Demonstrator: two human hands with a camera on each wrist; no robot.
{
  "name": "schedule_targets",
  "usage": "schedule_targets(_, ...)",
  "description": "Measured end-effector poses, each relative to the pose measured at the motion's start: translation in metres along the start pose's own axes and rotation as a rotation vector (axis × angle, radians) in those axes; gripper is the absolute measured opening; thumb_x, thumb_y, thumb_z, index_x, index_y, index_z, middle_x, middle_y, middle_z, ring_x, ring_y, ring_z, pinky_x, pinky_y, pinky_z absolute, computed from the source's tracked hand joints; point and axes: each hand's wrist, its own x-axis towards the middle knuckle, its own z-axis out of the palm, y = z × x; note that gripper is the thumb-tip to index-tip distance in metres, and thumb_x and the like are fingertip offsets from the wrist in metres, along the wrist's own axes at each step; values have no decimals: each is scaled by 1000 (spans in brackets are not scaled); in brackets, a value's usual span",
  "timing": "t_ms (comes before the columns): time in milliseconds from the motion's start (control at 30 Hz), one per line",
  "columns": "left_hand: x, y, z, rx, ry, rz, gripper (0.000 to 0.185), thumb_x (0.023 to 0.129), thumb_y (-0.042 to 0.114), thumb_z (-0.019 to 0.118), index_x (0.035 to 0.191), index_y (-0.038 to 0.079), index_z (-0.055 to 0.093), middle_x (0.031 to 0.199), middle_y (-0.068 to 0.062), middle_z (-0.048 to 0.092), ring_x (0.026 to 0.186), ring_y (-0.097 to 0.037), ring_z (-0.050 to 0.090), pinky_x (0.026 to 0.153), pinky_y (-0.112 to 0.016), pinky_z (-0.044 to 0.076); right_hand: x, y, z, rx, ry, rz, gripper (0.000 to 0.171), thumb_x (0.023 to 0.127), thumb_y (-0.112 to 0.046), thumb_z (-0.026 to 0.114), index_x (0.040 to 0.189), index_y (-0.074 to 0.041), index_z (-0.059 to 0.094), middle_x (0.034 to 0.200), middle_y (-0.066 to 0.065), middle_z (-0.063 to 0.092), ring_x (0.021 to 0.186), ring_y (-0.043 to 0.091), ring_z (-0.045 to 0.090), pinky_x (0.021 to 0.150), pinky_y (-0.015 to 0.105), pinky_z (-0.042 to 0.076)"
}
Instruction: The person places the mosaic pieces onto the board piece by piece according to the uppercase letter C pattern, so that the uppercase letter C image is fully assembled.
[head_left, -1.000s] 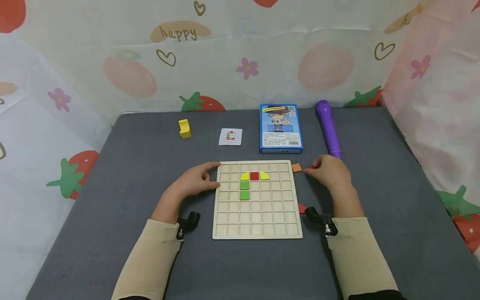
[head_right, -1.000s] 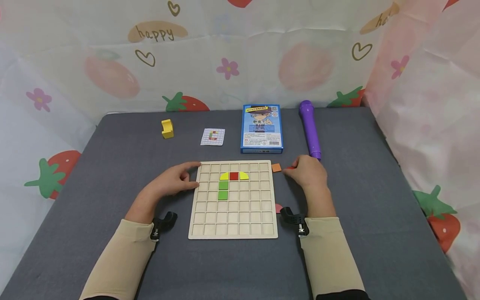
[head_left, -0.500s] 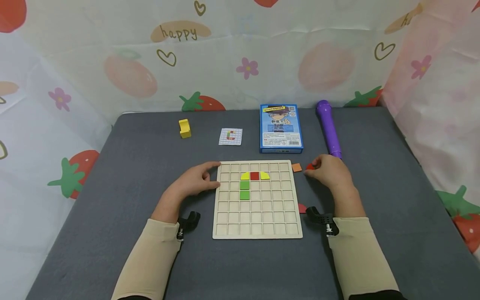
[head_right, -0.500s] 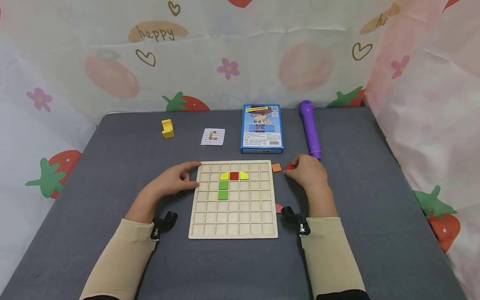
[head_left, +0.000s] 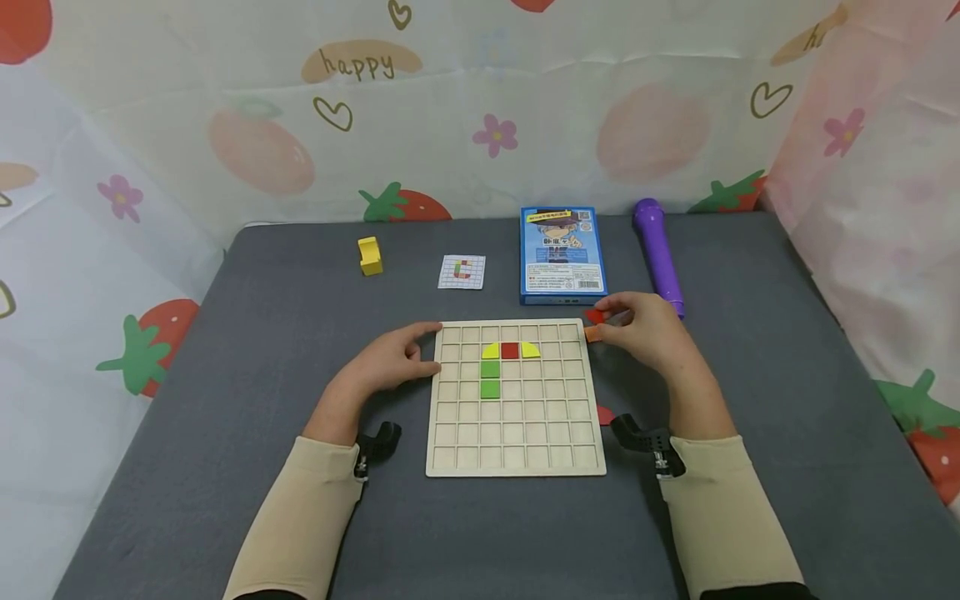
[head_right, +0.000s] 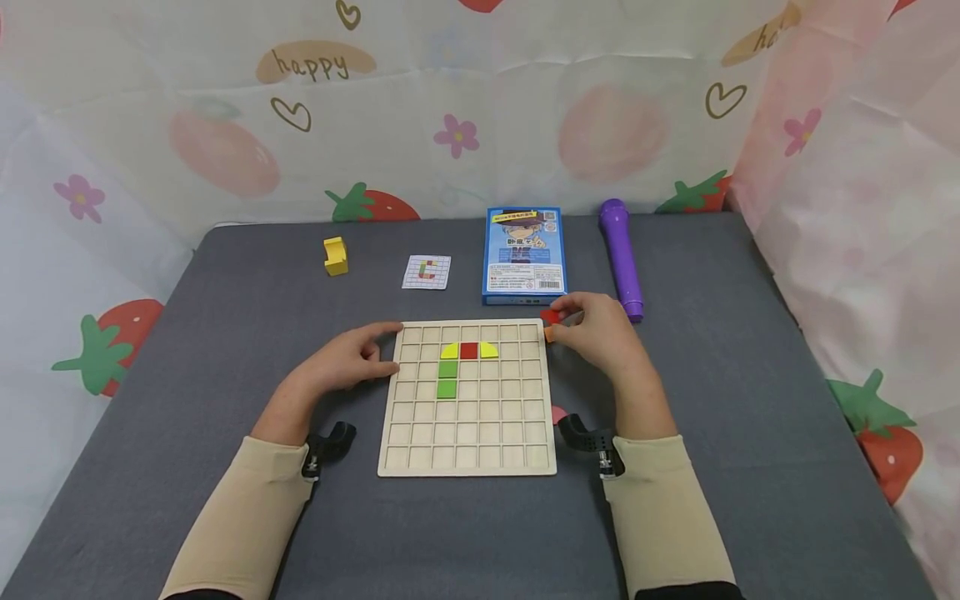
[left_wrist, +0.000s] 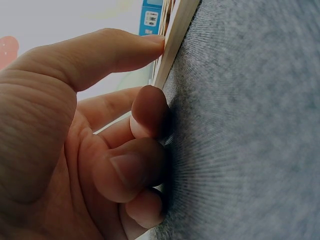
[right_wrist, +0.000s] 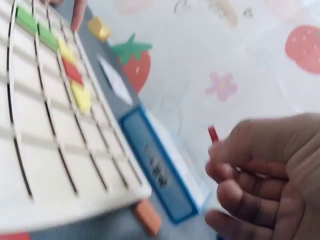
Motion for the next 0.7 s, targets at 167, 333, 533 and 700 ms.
schedule_targets(167, 0, -1, 0, -8, 2, 2, 70, 94, 27, 75, 156, 15, 45, 65, -2, 53, 53, -16, 46, 53, -33, 38, -6, -20, 5, 81, -105, -112, 30, 93, -13, 73, 121, -3, 72, 99, 13, 67, 76, 25, 52, 58, 33, 42)
schedule_targets(333, 1, -2, 0, -6, 5, 6, 70, 94, 27, 75, 156, 15, 45, 66, -2, 53, 54, -16, 46, 53, -33, 39, -12, -38, 19, 82, -217, -207, 27, 91, -14, 79, 115, -4, 75, 92, 6, 67, 72, 22, 53, 58, 32, 42)
schedule_targets(533, 0, -1, 0, 0, 4, 9, 70, 94, 27, 75, 156, 15, 45, 65, -2, 52, 53, -16, 46, 53, -33, 39, -17, -53, 45, 74, -395, -251, 22, 91, -20, 81, 109, -9, 74, 96, 2, 68, 79, 19, 61, 69, 35, 50)
schedule_targets(700, 0, 0, -1, 4, 2, 4, 70, 93, 27, 75, 156, 15, 45, 66, -2, 53, 53, -16, 47, 53, -32, 39, -21, -59, 70, 6, -502, -278, 17, 89, -22, 82, 99, -11, 74, 82, -1, 62, 75, 16, 58, 68, 32, 47)
